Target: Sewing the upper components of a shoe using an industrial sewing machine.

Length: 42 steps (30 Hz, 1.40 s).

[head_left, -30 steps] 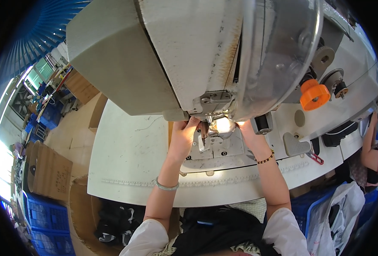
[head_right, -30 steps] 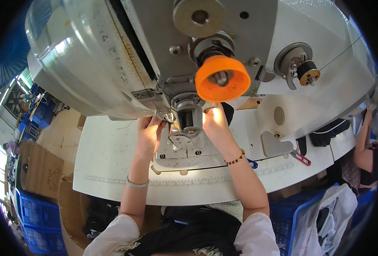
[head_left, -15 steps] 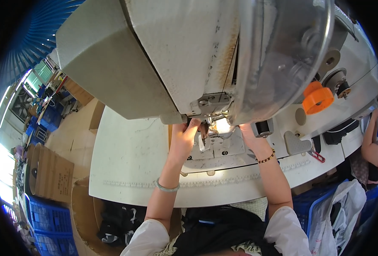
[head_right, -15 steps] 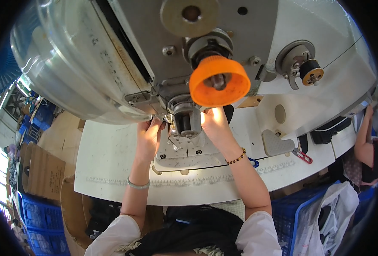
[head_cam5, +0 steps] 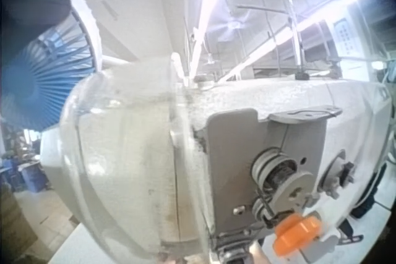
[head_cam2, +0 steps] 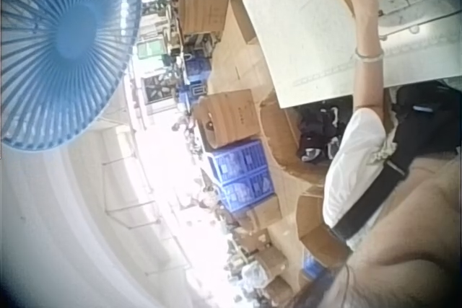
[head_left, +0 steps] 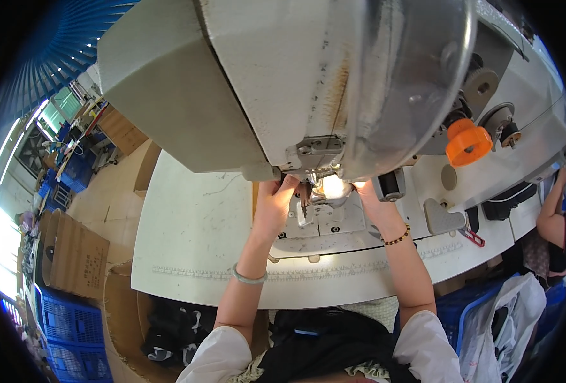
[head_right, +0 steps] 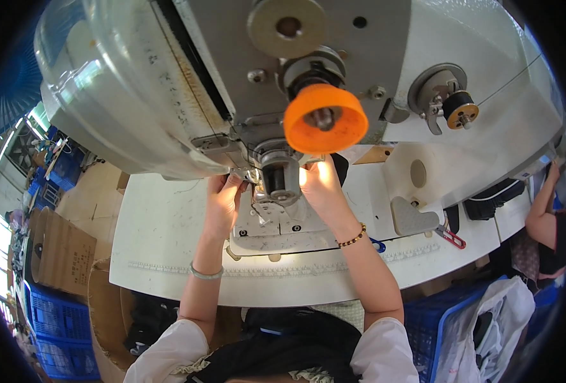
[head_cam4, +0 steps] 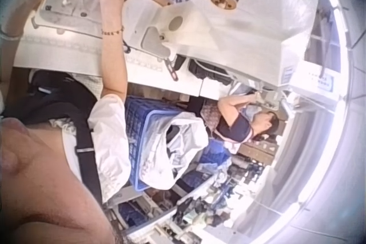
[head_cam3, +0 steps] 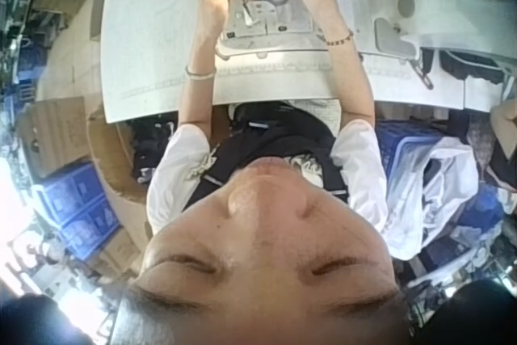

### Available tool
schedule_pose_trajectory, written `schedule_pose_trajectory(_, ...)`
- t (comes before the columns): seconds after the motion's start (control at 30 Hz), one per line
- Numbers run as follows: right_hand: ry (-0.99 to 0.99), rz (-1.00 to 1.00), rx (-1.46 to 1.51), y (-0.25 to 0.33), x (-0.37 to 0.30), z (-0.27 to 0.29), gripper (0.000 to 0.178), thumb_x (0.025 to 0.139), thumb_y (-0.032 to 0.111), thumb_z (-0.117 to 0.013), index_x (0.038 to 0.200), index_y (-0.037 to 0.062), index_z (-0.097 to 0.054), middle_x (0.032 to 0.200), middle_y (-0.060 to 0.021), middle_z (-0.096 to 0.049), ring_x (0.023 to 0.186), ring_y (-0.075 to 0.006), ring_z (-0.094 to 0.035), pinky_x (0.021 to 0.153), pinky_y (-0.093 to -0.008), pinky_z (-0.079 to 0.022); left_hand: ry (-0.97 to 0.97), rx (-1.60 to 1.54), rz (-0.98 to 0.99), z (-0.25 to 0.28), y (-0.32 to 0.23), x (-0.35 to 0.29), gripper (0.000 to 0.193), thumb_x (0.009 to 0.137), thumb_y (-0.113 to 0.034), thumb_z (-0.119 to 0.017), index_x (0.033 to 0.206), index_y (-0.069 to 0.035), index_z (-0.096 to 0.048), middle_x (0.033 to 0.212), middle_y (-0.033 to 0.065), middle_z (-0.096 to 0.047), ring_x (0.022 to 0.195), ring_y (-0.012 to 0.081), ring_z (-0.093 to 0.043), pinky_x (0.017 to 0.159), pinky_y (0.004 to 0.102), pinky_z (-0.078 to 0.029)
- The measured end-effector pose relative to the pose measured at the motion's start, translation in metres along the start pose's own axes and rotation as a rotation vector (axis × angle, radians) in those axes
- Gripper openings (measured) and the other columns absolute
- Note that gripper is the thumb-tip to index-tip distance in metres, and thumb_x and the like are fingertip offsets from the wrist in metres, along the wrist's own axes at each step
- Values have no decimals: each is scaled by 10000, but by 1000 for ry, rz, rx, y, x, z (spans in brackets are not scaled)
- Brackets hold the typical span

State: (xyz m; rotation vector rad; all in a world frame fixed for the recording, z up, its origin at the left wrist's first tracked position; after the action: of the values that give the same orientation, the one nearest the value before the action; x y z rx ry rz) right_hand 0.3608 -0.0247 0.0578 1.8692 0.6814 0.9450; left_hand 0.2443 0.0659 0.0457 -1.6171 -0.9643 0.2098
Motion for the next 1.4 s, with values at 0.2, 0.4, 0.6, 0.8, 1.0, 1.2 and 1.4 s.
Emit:
schedule_pose_trajectory(0.2,-142,45,-139,-2,-7,12,99,690,-17,-410,766,35,-373,655,14,-363,540,-42,-349,466,-190,-317,-241,-27,-14,35,5,2,74,782,-49,-428,807,10,-465,756,46,-497,679,113,-441,632,233,-354)
schedule_pose_trajectory(0.4,93,770,-679,60,-65,-60,216,685,34,-512,880,43,-420,729,-62,-445,559,-104,-442,457,-216,-371,-593,21,-201,107,-68,-43,217,729,-102,-554,581,-24,-415,663,29,-447,575,104,-446,567,209,-359)
schedule_pose_trajectory(0.6,486,791,-1018,44,-89,-159,536,636,154,-613,1116,52,-397,1096,-92,-403,692,-185,-533,575,-252,-437,-616,466,-48,85,-147,-124,208,720,-127,-565,592,10,-475,623,41,-490,580,94,-476,481,205,-406)
schedule_pose_trajectory(0.8,548,445,-677,31,-106,-151,234,697,187,-584,841,12,-526,695,-110,-539,602,-254,-531,513,-313,-430,-144,908,-302,19,-216,-134,285,686,-113,-564,921,46,-533,791,110,-555,711,150,-512,670,263,-401)
schedule_pose_trajectory(1.0,400,-299,-244,-42,-113,-78,313,775,273,-529,760,-39,-555,592,-33,-543,566,-47,-466,503,-206,-378,374,768,370,15,-106,-82,414,689,-106,-563,1077,-6,-460,1053,124,-484,976,171,-445,829,280,-346)
schedule_pose_trajectory(1.2,337,-477,-231,-63,-133,-29,272,783,240,-519,823,-27,-550,668,-25,-541,593,-70,-476,521,-208,-380,574,643,585,-4,-28,-64,262,712,-92,-555,939,31,-511,852,48,-549,780,78,-490,719,194,-382)
schedule_pose_trajectory(1.4,81,464,-1768,-4,-131,47,215,753,128,-507,937,19,-485,738,-109,-493,668,-246,-486,592,-303,-402,427,544,586,-2,-21,-58,143,707,-125,-553,757,9,-550,725,11,-546,672,40,-465,636,174,-373)
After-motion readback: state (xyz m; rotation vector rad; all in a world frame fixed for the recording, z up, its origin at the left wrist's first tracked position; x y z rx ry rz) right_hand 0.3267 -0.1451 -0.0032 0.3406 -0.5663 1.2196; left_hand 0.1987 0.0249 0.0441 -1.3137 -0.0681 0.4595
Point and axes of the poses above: each hand's wrist, its own x-axis towards the middle knuckle, its own z-axis out of the back of the hand, y = z × x, the point moved 10 cm from there along x, towards the middle knuckle
